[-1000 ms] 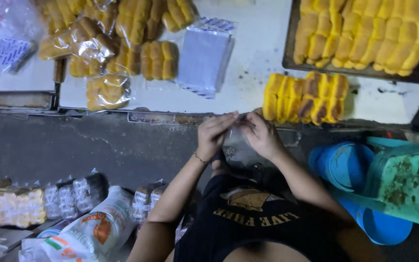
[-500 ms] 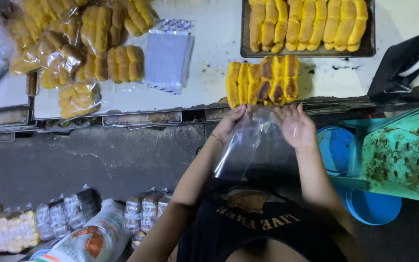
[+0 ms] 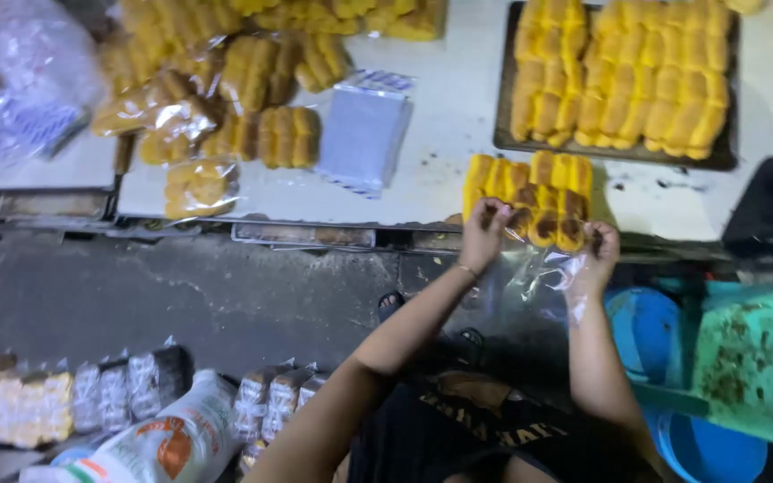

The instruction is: Packing yellow oblong snacks into individual plastic bags at a bakery production station.

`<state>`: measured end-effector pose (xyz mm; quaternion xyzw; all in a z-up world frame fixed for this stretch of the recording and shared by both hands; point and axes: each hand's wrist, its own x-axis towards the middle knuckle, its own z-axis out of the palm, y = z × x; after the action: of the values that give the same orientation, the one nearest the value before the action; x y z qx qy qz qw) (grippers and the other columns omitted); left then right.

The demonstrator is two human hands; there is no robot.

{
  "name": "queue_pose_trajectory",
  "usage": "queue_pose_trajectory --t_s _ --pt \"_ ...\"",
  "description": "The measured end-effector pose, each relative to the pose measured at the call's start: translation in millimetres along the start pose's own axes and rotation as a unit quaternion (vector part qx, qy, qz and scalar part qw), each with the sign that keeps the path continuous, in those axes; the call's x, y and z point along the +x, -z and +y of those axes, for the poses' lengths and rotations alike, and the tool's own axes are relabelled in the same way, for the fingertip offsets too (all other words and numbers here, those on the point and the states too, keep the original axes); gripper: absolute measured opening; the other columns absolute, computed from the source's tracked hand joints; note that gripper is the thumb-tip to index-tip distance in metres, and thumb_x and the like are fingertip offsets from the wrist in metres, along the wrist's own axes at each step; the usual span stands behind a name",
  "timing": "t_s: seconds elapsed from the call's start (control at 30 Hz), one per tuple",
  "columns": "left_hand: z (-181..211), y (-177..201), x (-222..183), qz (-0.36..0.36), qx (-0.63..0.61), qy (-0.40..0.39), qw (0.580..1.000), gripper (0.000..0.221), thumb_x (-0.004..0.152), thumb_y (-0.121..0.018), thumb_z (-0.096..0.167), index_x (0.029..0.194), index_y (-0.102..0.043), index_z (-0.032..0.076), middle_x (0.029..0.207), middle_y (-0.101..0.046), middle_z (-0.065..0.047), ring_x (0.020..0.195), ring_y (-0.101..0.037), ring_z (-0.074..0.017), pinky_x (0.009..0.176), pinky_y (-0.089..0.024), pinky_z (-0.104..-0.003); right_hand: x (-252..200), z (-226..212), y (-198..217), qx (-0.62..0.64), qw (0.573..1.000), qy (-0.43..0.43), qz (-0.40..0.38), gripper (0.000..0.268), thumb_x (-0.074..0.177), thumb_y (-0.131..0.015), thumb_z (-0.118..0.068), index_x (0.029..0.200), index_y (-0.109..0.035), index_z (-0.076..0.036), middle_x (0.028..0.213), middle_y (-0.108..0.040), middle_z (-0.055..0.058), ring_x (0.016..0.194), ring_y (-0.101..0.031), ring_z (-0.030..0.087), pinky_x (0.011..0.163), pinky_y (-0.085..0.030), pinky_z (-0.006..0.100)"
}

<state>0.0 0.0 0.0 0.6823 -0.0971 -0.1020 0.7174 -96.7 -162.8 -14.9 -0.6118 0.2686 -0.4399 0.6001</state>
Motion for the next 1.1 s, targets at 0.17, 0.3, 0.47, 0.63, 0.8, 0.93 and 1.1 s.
queue_pose_trajectory --t_s 0.17,0.3,0.47,0.63,0.8,0.93,1.1 --pt "63 37 -8 0.038 -0.104 0.041 0.993 0.037 0.112 -0.053 0.039 0.111 -0.068 0.005 0.111 -0.071 -0.020 0.115 -0.065 -0.0313 0.098 -0.051 -0.045 -13 -39 -47 0.073 0.996 -0.046 -0.008 0.007 0.107 -0.068 -0.012 0.103 -0.063 -0.013 0.114 -0.066 0.002 0.107 -0.063 0.010 0.099 -0.053 0.028" --pt "88 82 8 0.003 -0.103 -0.039 0.994 0.013 0.098 -0.074 0.027 0.102 -0.075 0.014 0.112 -0.072 -0.007 0.112 -0.066 -0.0215 0.101 -0.051 -0.038 -29 -122 -123 0.234 0.957 -0.171 -0.029 0.013 0.103 -0.064 -0.011 0.091 -0.060 -0.014 0.094 -0.068 0.001 0.087 -0.070 0.014 0.091 -0.061 0.029" --pt "54 127 44 0.108 -0.229 0.032 0.967 0.024 0.114 -0.050 0.025 0.103 -0.063 0.009 0.124 -0.063 -0.011 0.117 -0.058 -0.0211 0.105 -0.046 -0.042 -65 -117 -243 0.098 0.979 0.015 -0.176 0.016 0.110 -0.055 0.004 0.100 -0.053 -0.008 0.089 -0.067 0.007 0.105 -0.072 0.023 0.106 -0.055 0.043" --pt "82 191 95 0.004 -0.221 -0.019 0.975 0.037 0.111 -0.057 0.044 0.123 -0.071 0.012 0.133 -0.065 -0.008 0.133 -0.053 -0.0178 0.117 -0.037 -0.041 -61 -147 -313 0.002 0.938 0.146 -0.314 0.008 0.105 -0.067 0.007 0.102 -0.062 0.002 0.094 -0.074 0.017 0.091 -0.076 0.032 0.088 -0.058 0.039" --pt "0 284 118 -0.059 0.135 -0.010 0.989 0.018 0.098 -0.070 0.029 0.112 -0.069 0.018 0.134 -0.063 -0.008 0.117 -0.064 -0.0364 0.098 -0.053 -0.051 -47 -83 -344 -0.270 0.805 0.258 -0.460 0.027 0.091 -0.082 -0.028 0.113 -0.072 -0.017 0.125 -0.061 0.003 0.118 -0.060 0.034 0.099 -0.050 0.044" --pt "28 293 98 -0.020 0.314 0.045 0.948 0.018 0.104 -0.057 0.031 0.113 -0.062 0.016 0.141 -0.056 -0.005 0.110 -0.069 -0.0401 0.091 -0.059 -0.053 -45 -49 -317 -0.286 0.881 0.243 -0.289 0.019 0.100 -0.074 -0.014 0.119 -0.072 -0.010 0.113 -0.067 0.010 0.105 -0.068 0.035 0.083 -0.055 0.042" --pt "47 291 91 -0.051 0.299 0.012 0.953 0.016 0.100 -0.063 0.032 0.107 -0.062 0.018 0.146 -0.053 -0.004 0.115 -0.065 -0.0436 0.094 -0.057 -0.056 -79 -21 -275 -0.337 0.888 0.064 -0.305 0.025 0.096 -0.078 -0.033 0.113 -0.073 -0.014 0.101 -0.075 0.012 0.100 -0.072 0.034 0.082 -0.056 0.043"
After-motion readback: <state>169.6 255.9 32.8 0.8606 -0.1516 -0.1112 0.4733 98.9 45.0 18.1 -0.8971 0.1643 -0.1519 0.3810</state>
